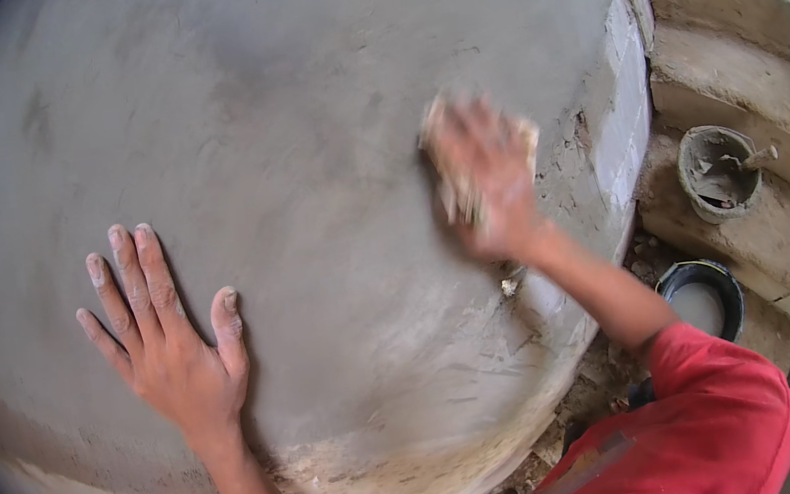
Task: The person applies plaster to a curved wall using a trowel and then smooths the surface with a cloth. They repeatedly scoop plaster from a bucket and spread it across the wall, then rub the area with a cloth to finish the surface.
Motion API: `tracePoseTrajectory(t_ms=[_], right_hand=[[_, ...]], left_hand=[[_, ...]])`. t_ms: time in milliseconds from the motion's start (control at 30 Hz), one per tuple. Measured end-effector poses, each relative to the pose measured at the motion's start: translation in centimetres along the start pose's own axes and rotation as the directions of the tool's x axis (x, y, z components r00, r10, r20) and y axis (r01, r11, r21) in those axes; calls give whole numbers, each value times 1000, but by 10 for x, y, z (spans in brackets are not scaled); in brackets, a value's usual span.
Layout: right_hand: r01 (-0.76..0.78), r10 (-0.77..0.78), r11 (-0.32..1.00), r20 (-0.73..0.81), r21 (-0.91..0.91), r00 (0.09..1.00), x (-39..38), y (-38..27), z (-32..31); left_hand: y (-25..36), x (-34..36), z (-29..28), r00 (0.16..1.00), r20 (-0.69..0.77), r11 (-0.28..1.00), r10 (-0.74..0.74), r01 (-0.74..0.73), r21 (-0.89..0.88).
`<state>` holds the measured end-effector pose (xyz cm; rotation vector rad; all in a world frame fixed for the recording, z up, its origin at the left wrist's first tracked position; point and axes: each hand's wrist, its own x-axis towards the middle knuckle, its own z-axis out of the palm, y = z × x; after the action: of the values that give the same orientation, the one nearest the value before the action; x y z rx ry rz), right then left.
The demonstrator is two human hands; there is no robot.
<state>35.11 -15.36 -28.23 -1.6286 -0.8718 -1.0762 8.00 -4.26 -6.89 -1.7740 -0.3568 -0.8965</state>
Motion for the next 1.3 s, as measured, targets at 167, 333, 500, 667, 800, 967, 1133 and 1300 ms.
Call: tracePoseTrajectory(t_ms=[167, 333, 500, 667, 800, 967, 1133, 1300], right_hand=[[-14, 15, 989, -9, 144, 1000, 31, -30, 0], [257, -253, 959, -44, 122, 966, -9, 1, 9], [-70, 96, 987, -187, 144, 978, 72, -7, 1], [299, -302, 942, -4, 150, 953, 30, -9, -8], [22, 2, 994, -213, 106, 977, 77, 20, -5], [329, -329, 944, 38, -1, 944, 81, -10, -7], [28, -26, 999, -50, 28, 998, 71, 45, -16], [105, -100, 994, -133, 37, 986, 118, 15, -18]], left_hand=[[1, -2, 1, 1000, 18, 1000, -14, 14, -12], [0, -3, 2, 1000, -22, 999, 11, -12, -34], [0, -3, 2, 1000, 1, 1000, 17, -17, -19], [0, -1, 1, 1000, -1, 999, 11, -11, -32], [0, -1, 0, 1000, 0, 999, 30, -30, -15], [0, -2, 1, 1000, 13, 1000, 15, -15, -17], [1, -1, 1, 1000, -20, 1000, 22, -22, -9], [2, 1, 0, 999, -41, 999, 36, -37, -27]])
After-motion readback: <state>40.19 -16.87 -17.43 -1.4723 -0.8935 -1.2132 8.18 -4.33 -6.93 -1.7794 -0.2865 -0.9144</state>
